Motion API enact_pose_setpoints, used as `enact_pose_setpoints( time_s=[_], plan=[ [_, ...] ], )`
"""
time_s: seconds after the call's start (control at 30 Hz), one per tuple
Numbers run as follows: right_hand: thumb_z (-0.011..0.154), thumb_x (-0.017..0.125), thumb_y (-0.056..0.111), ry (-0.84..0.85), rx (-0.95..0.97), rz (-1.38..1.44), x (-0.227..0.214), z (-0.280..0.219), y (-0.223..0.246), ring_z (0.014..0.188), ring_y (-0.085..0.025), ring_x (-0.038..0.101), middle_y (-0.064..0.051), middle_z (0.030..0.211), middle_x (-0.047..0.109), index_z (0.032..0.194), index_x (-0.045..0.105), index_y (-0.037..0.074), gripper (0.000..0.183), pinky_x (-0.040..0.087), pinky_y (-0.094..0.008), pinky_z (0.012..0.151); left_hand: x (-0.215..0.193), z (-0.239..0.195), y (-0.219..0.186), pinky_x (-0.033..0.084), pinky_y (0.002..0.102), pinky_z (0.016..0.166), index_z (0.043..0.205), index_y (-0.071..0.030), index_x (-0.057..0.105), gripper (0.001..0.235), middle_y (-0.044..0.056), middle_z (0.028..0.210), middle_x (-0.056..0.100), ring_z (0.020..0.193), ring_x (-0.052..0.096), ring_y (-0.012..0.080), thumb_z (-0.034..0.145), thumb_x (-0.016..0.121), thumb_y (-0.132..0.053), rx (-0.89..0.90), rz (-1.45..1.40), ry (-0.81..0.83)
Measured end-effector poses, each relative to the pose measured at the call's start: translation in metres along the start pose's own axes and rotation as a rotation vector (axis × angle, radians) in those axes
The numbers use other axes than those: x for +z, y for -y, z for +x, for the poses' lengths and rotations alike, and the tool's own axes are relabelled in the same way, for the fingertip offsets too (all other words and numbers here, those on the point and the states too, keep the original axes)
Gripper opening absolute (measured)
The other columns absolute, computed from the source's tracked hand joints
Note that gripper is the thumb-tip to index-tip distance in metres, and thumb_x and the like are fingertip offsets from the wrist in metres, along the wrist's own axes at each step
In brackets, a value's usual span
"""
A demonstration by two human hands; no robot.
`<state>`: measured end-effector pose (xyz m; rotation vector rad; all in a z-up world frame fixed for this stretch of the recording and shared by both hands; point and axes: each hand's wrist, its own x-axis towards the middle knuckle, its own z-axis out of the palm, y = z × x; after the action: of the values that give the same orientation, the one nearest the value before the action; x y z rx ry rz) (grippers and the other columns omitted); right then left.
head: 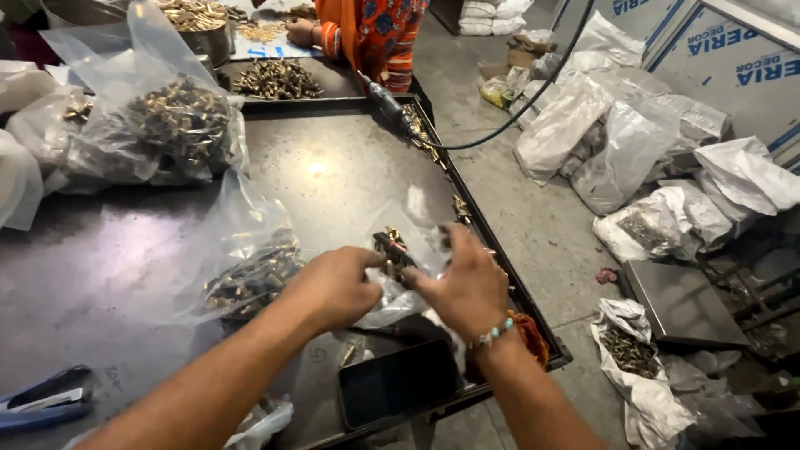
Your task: Packing and sealing small metal components into plastic bags on a workshop table.
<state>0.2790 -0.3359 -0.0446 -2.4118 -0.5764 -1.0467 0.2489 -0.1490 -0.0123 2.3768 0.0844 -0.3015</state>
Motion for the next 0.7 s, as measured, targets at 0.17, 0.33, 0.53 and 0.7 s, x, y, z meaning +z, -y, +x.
enact_pose_setpoints(
  time_s=[0.17, 0.33, 0.53, 0.7],
  plan=[
    [0.086, 0.075, 0.03, 0.367, 0.582, 0.306, 0.006, 0.007, -0.02, 0.063, -0.018, 0.072, -0.006, 0.072, 0.075, 0.09, 0.075, 0.009, 0.022, 0.054, -0.036, 0.059, -0.012, -0.022, 0.004, 0.053, 0.047, 0.097, 0.128, -0.031, 0.07, 0.052, 0.009, 0.109, 0.075, 0.108, 0.069, 0.0315, 0.077, 0.065, -0.02, 0.064, 0.365, 0.059],
    [0.092, 0.073, 0.023, 0.302, 0.611, 0.472, 0.014, -0.013, -0.041, 0.061, -0.014, 0.064, -0.007, 0.069, 0.071, 0.089, 0.072, 0.005, 0.018, 0.049, -0.032, 0.057, -0.011, -0.026, 0.015, 0.053, 0.046, 0.096, 0.125, -0.034, 0.07, 0.046, 0.007, 0.109, 0.076, 0.108, 0.069, 0.0302, 0.081, 0.066, -0.022, 0.137, 0.43, 0.08],
    [0.092, 0.072, 0.018, 0.226, 0.59, 0.423, 0.012, 0.016, -0.068, 0.065, -0.011, 0.064, -0.004, 0.075, 0.073, 0.094, 0.073, 0.004, 0.014, 0.051, -0.029, 0.059, -0.018, -0.024, 0.0, 0.057, 0.04, 0.082, 0.125, -0.032, 0.074, 0.04, 0.007, 0.096, 0.078, 0.089, 0.075, 0.0256, 0.086, 0.071, -0.029, 0.188, 0.132, -0.121],
    [0.094, 0.071, 0.014, 0.14, 0.386, 0.439, 0.008, 0.023, -0.116, 0.074, -0.01, 0.066, -0.005, 0.081, 0.074, 0.096, 0.072, 0.001, 0.013, 0.053, -0.028, 0.067, -0.059, -0.046, -0.004, 0.058, 0.035, 0.064, 0.118, -0.025, 0.077, 0.033, 0.006, 0.078, 0.079, 0.068, 0.074, 0.0183, 0.086, 0.077, -0.035, 0.086, -0.183, -0.14]
  ],
)
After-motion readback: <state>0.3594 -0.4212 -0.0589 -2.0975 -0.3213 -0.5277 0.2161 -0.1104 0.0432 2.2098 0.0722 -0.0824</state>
